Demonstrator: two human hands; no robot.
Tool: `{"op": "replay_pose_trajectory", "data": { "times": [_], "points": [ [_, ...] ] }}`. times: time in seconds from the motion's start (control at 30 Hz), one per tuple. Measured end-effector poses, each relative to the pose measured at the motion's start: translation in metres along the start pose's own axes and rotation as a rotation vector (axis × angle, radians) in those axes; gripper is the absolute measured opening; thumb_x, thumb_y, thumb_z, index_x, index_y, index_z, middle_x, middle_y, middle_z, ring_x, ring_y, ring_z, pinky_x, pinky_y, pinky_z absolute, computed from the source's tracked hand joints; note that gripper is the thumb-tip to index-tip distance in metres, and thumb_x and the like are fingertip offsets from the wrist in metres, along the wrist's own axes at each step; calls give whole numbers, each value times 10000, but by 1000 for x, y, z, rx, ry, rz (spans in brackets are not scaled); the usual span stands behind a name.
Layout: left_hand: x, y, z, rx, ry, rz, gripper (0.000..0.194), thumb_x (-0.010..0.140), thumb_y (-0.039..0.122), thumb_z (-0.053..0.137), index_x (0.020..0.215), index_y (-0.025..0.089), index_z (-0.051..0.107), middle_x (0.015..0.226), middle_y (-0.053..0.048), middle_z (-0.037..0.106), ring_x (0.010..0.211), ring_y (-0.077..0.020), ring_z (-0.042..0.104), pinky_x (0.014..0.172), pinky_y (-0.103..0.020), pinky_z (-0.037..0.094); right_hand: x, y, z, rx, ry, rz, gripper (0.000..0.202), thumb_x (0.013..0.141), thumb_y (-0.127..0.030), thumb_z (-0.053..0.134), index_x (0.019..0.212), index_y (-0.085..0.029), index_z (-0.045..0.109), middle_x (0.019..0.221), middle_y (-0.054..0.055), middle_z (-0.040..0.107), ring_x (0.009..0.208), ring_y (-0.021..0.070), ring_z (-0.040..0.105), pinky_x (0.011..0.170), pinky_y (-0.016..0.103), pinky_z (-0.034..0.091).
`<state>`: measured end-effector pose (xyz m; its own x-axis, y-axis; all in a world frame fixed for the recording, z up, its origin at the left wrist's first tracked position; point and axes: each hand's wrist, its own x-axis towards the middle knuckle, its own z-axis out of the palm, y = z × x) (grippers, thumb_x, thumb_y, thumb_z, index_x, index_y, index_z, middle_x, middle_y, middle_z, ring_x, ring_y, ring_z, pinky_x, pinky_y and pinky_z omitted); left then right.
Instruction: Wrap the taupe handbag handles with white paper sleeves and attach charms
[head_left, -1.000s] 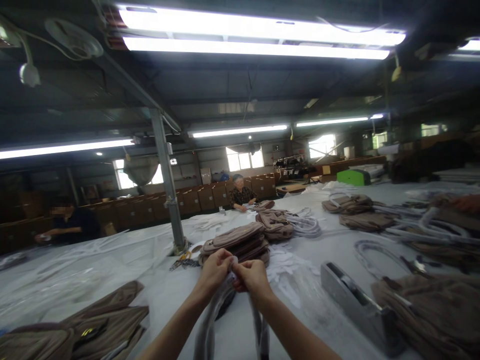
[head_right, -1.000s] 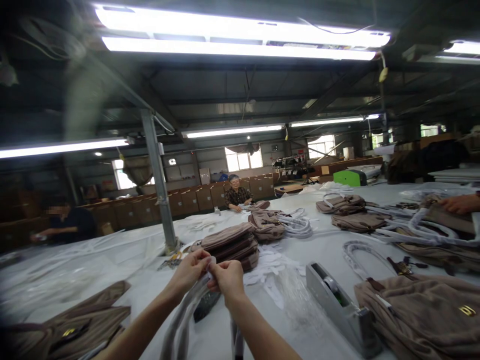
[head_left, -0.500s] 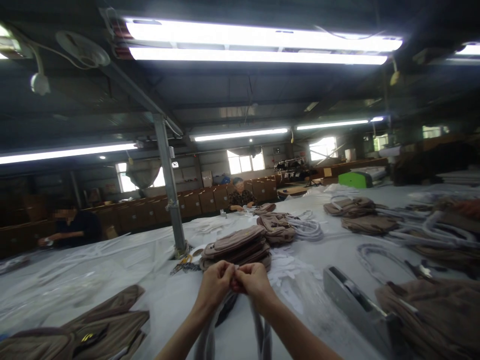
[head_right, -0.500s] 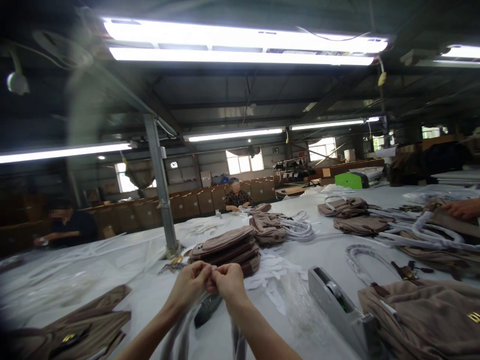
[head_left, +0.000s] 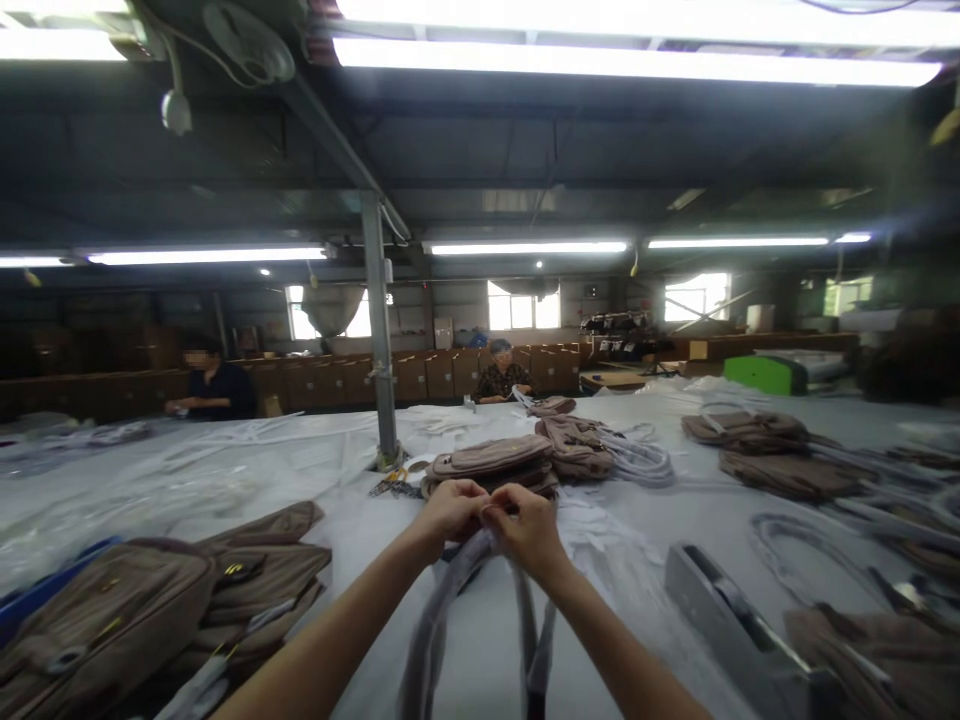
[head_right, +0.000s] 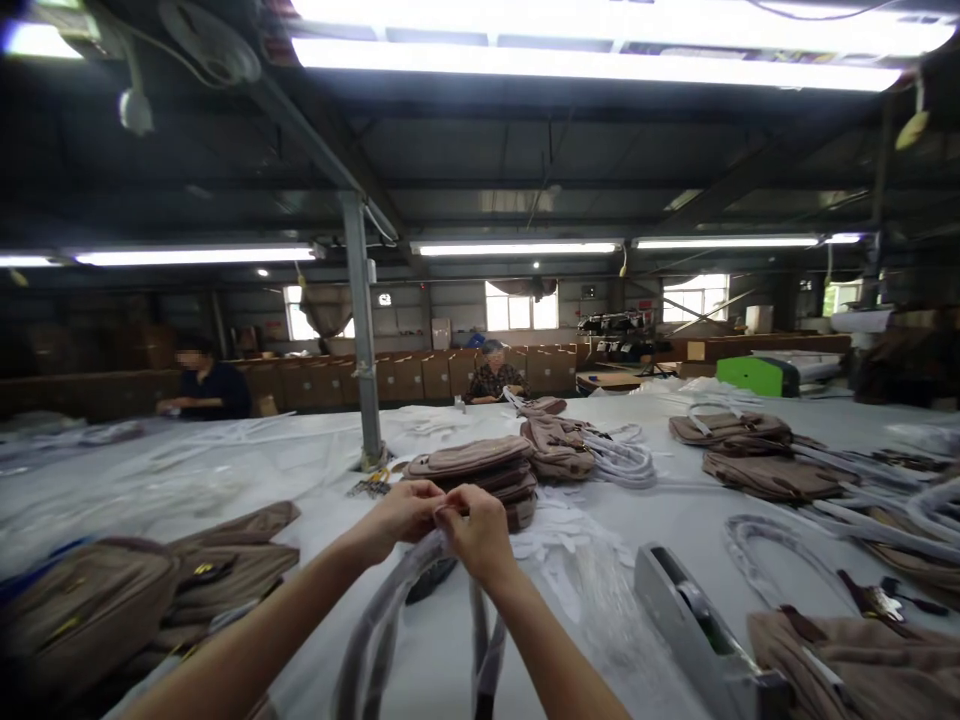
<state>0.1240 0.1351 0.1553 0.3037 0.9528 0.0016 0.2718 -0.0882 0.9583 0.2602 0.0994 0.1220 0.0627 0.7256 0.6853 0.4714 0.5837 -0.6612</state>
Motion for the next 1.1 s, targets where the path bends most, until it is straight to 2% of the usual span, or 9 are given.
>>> {"op": "replay_pose_trajectory", "data": {
  "times": [0.07, 0.13, 0.3, 0.43, 0.63, 0.77, 0.83, 0.93, 1.1],
  "points": [
    [5, -3, 0, 43, 34, 35, 115, 665, 271, 581, 633, 180, 518, 403, 71, 380, 341, -77, 315, 384, -206, 214, 1, 6, 0, -39, -80, -34, 100, 820, -263, 588, 771, -194, 643, 733, 14, 650, 705, 161, 580, 673, 243, 397],
    [13, -5, -2, 96, 113, 108, 81, 675, 198, 554, 605, 175, 521, 429, 51, 429, 378, -92, 376, 412, -213, 259, -2, 11, 1, -139, -108, -114, 82, 825, -240, 598, 767, -194, 635, 743, 8, 651, 732, 162, 574, 804, 290, 370],
    [30, 3, -16, 203, 332, 313, 113, 737, 182, 520, 630, 174, 556, 526, 19, 518, 505, -119, 477, 518, -223, 330, -10, 13, -1, -326, -166, -283, 60, 849, -208, 594, 791, -205, 606, 814, -5, 639, 870, 170, 551, 1027, 425, 152],
    [32, 16, -20, 236, 318, 392, 93, 719, 225, 585, 652, 164, 603, 569, 12, 564, 551, -125, 495, 550, -224, 354, -5, 12, -5, -345, -250, -282, 180, 890, -278, 555, 1066, -289, 593, 1104, 28, 608, 1151, 228, 442, 1039, 511, 87],
    [45, 9, -16, 141, 375, 223, 133, 788, 206, 517, 770, 99, 593, 563, 7, 522, 512, -110, 484, 534, -225, 381, -10, 13, 5, -469, -403, -315, 250, 959, -349, 427, 1178, -302, 539, 1048, 20, 625, 1031, 181, 530, 1063, 511, 66],
    [45, -4, -20, 40, 336, 93, 208, 883, 254, 401, 1003, 117, 503, 750, -32, 573, 534, -104, 548, 542, -230, 450, -28, 26, 12, -752, -328, -271, 615, 873, -415, 566, 1404, -272, 291, 1373, 132, 395, 1283, 344, 271, 1012, 617, 115],
    [34, -11, -31, 15, 272, 58, 266, 886, 323, 430, 1101, 167, 440, 887, -51, 589, 596, -109, 592, 570, -237, 480, -43, 38, 9, -843, -272, -181, 721, 851, -421, 587, 1437, -235, 210, 1447, 164, 254, 1316, 389, 168, 984, 634, 177],
    [0, -34, -55, 43, 182, -20, 330, 840, 426, 511, 1075, 199, 468, 932, -51, 598, 696, -135, 615, 596, -236, 484, -72, 60, 0, -858, -289, -47, 589, 885, -394, 521, 1401, -202, 314, 1418, 183, 295, 1298, 384, 225, 961, 596, 273],
    [-88, -107, -90, 100, 136, -230, 468, 744, 593, 533, 899, 151, 544, 835, -60, 608, 725, -170, 593, 601, -256, 464, -135, 89, -15, -754, -495, 62, 438, 892, -358, 466, 1293, -182, 482, 1349, 175, 401, 1254, 348, 340, 960, 526, 337]
  ]
}}
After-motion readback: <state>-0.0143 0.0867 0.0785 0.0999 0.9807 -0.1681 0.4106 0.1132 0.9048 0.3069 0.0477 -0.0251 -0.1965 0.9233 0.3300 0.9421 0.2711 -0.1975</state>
